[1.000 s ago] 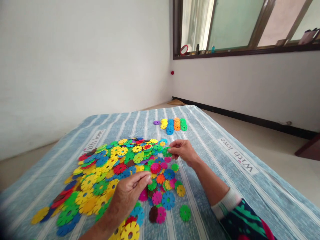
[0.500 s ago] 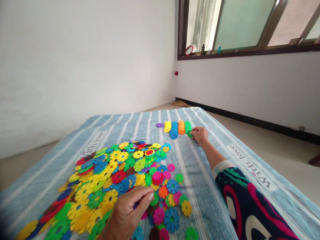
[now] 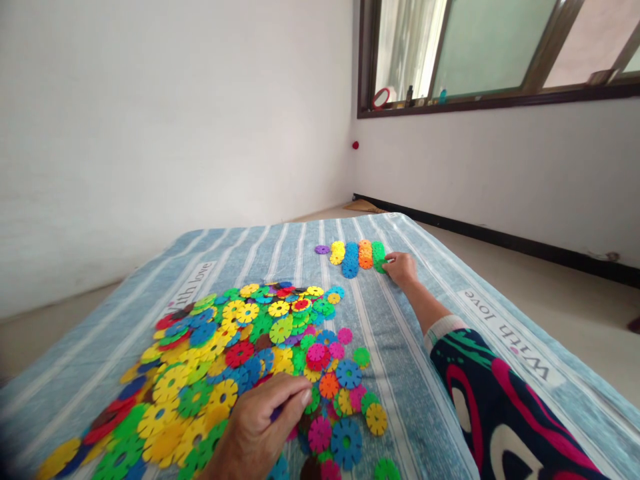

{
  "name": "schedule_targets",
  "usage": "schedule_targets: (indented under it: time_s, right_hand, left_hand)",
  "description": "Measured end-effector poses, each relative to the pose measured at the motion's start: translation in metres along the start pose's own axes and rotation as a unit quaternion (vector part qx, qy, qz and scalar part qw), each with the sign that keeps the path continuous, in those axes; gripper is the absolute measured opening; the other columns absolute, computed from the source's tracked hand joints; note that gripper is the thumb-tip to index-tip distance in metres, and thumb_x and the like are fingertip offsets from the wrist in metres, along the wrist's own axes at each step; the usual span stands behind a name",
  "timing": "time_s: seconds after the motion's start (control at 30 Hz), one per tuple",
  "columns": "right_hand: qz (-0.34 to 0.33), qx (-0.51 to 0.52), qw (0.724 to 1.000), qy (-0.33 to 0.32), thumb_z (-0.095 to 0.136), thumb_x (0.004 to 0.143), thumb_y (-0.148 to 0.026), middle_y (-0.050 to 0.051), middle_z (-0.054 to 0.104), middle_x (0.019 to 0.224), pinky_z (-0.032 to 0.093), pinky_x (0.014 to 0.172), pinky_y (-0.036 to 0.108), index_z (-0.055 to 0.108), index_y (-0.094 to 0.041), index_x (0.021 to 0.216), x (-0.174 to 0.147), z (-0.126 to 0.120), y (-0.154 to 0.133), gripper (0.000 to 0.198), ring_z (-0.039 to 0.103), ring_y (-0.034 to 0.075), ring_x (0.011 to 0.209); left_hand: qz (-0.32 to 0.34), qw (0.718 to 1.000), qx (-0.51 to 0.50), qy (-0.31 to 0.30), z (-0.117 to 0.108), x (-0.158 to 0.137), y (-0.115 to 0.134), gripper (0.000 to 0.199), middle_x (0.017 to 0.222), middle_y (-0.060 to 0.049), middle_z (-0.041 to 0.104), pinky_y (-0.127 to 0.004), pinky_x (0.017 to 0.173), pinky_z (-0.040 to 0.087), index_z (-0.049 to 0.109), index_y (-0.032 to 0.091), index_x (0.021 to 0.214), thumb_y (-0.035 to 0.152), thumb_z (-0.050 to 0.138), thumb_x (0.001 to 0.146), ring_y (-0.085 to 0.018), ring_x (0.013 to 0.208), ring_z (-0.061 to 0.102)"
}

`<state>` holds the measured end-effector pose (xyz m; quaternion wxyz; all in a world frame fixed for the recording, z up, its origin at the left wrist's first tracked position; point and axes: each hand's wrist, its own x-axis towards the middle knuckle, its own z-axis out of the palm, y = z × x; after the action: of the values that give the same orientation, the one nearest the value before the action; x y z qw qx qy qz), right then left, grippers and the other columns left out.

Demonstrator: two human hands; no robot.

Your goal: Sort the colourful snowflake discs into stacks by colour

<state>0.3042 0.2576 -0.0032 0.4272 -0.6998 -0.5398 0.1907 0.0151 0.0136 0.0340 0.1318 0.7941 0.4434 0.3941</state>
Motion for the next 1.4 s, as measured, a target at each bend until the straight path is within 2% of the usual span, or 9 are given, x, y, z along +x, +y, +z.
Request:
schedule_targets:
  time_s: [0.37,0.6,0.8,0.93,1.03,1.13,1.27,1.4]
  right_hand:
    - [-0.032,-0.089,0.995,0.037,0.068,0.062,-0.020,0.006,0.067,0.074,0.045,0.069,0.030,0.070,-0.015,0.083,-0.012,-0.003,-0.010,0.021,0.061,0.020,0.071]
    - [-0.052,-0.098,0.993,0.046,0.065,0.063,-0.021,0.006,0.068,0.076,0.044,0.070,0.029,0.069,-0.016,0.084,-0.022,-0.005,-0.008,0.022,0.061,0.020,0.073]
    - [-0.059,-0.090,0.993,0.040,0.061,0.064,-0.025,0.007,0.070,0.078,0.044,0.070,0.030,0.070,-0.015,0.084,-0.055,-0.014,-0.012,0.024,0.063,0.022,0.074]
    - [-0.064,-0.073,0.995,0.009,0.059,0.065,-0.031,0.007,0.071,0.077,0.045,0.071,0.032,0.071,-0.015,0.084,-0.085,-0.022,-0.013,0.028,0.064,0.024,0.076]
    - [-0.058,-0.052,0.996,-0.034,0.059,0.066,-0.037,0.006,0.071,0.080,0.046,0.072,0.033,0.070,-0.016,0.087,-0.108,-0.026,-0.014,0.032,0.065,0.024,0.076]
    - [-0.051,-0.021,0.994,-0.092,0.058,0.067,-0.041,0.005,0.071,0.074,0.047,0.067,0.033,0.070,-0.017,0.087,-0.135,-0.025,-0.022,0.034,0.065,0.023,0.071]
    - [-0.067,0.019,0.986,-0.153,0.058,0.068,-0.043,0.003,0.070,0.069,0.047,0.062,0.030,0.070,-0.017,0.084,-0.172,-0.022,-0.040,0.032,0.064,0.021,0.065]
    - [-0.102,0.034,0.976,-0.189,0.056,0.072,-0.041,0.002,0.069,0.069,0.046,0.060,0.028,0.070,-0.018,0.079,-0.199,-0.017,-0.054,0.028,0.063,0.019,0.066]
  left_hand:
    - [-0.006,1.000,-0.006,-0.014,0.003,-0.004,-0.003,0.022,0.060,0.000,0.062,-0.020,0.053,0.045,0.066,0.018,0.074,0.018,0.047,0.086,-0.012,0.055,0.058]
    - [-0.002,1.000,-0.006,-0.017,0.002,-0.003,-0.003,0.022,0.060,0.000,0.061,-0.020,0.054,0.043,0.065,0.017,0.072,0.017,0.047,0.086,-0.011,0.055,0.056]
    - [-0.007,1.000,0.000,-0.031,0.003,-0.007,0.002,0.024,0.058,0.000,0.058,-0.021,0.056,0.038,0.062,0.017,0.069,0.014,0.045,0.086,-0.011,0.057,0.053]
    - [0.024,0.999,0.008,-0.030,0.009,-0.012,0.002,0.024,0.055,0.001,0.052,-0.021,0.055,0.035,0.053,0.017,0.060,0.011,0.047,0.083,-0.011,0.056,0.049]
    - [0.039,0.998,0.025,-0.034,0.012,-0.014,0.001,0.025,0.052,0.003,0.047,-0.021,0.055,0.033,0.046,0.018,0.056,0.010,0.050,0.080,-0.010,0.054,0.045]
    - [0.053,0.996,0.056,-0.041,0.012,-0.015,0.002,0.028,0.050,0.004,0.042,-0.022,0.054,0.033,0.041,0.018,0.054,0.010,0.051,0.079,-0.010,0.053,0.042]
    - [0.081,0.991,0.089,-0.055,0.010,-0.014,0.005,0.027,0.050,0.004,0.043,-0.023,0.054,0.032,0.041,0.019,0.055,0.012,0.051,0.079,-0.011,0.053,0.042]
    - [0.098,0.988,0.101,-0.062,0.009,-0.014,0.006,0.026,0.051,0.004,0.043,-0.023,0.053,0.032,0.041,0.019,0.056,0.013,0.051,0.079,-0.011,0.053,0.042]
